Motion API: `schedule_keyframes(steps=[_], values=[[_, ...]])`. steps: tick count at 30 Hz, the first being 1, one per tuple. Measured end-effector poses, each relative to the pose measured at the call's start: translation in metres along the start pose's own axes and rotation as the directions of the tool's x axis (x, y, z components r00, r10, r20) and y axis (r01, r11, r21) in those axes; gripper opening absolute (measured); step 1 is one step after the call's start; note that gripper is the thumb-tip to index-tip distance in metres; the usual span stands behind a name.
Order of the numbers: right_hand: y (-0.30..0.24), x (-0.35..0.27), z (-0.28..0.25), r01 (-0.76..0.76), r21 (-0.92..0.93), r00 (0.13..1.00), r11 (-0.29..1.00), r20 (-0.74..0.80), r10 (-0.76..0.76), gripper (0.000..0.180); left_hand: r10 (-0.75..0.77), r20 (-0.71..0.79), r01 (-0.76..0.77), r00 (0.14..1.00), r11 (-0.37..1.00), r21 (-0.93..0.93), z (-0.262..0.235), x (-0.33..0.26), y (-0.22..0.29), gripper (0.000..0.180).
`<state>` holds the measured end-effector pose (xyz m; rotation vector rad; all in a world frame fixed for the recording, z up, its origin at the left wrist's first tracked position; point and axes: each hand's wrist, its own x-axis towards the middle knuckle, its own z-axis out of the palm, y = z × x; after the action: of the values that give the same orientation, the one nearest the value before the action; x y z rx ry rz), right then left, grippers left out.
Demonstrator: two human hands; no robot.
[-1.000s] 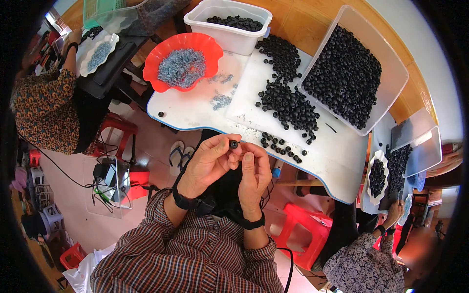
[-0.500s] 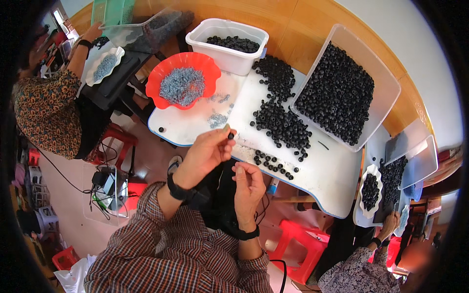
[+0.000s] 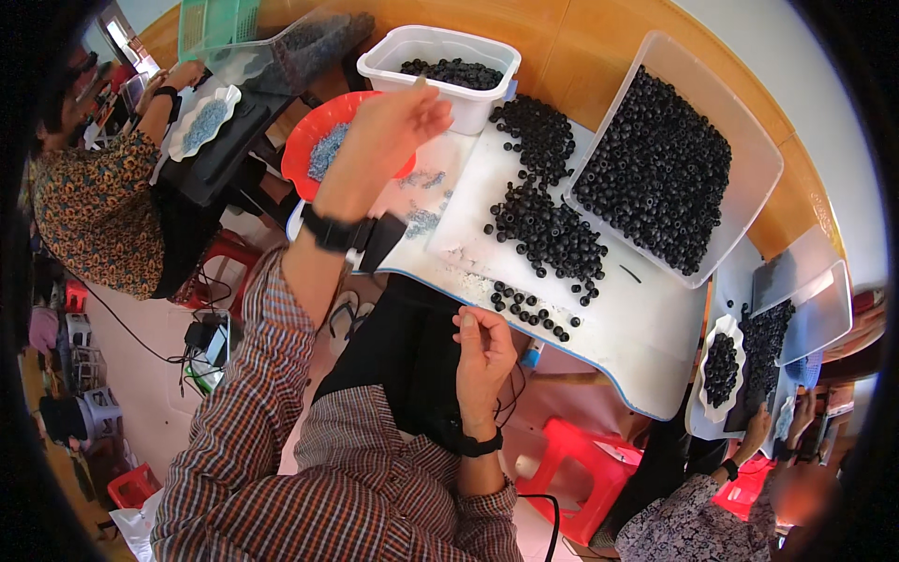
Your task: Sorting and inspecting small plastic or rubber components on a workbench.
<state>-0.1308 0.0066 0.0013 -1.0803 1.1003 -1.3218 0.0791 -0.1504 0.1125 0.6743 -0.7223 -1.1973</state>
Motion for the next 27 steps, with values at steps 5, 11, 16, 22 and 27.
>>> schedule_keyframes(steps=[5,11,16,22,27], values=[[0.006,0.004,0.000,-0.046,-0.030,0.998,0.998,0.041,0.047,0.012,-0.050,-0.130,0.099,0.990,0.911,0.400,-0.040,-0.076,-0.027,0.019],[0.013,0.002,0.010,-0.062,-0.073,0.989,0.995,0.132,0.071,0.012,0.364,-0.027,-0.050,0.931,0.199,0.979,-0.088,-0.118,-0.072,0.012],[0.017,0.002,0.013,-0.068,-0.125,0.985,0.990,0.152,0.087,0.012,0.385,0.020,-0.064,0.923,0.102,0.993,-0.084,-0.104,-0.080,0.013],[0.018,0.002,0.016,-0.119,-0.151,0.979,0.981,0.148,0.141,0.010,0.341,0.000,-0.006,0.940,0.017,1.000,-0.078,-0.103,-0.081,0.016],[0.020,0.004,0.017,-0.112,-0.166,0.977,0.980,0.161,0.139,0.009,0.353,0.003,-0.001,0.936,-0.006,1.000,-0.078,-0.104,-0.082,0.015]])
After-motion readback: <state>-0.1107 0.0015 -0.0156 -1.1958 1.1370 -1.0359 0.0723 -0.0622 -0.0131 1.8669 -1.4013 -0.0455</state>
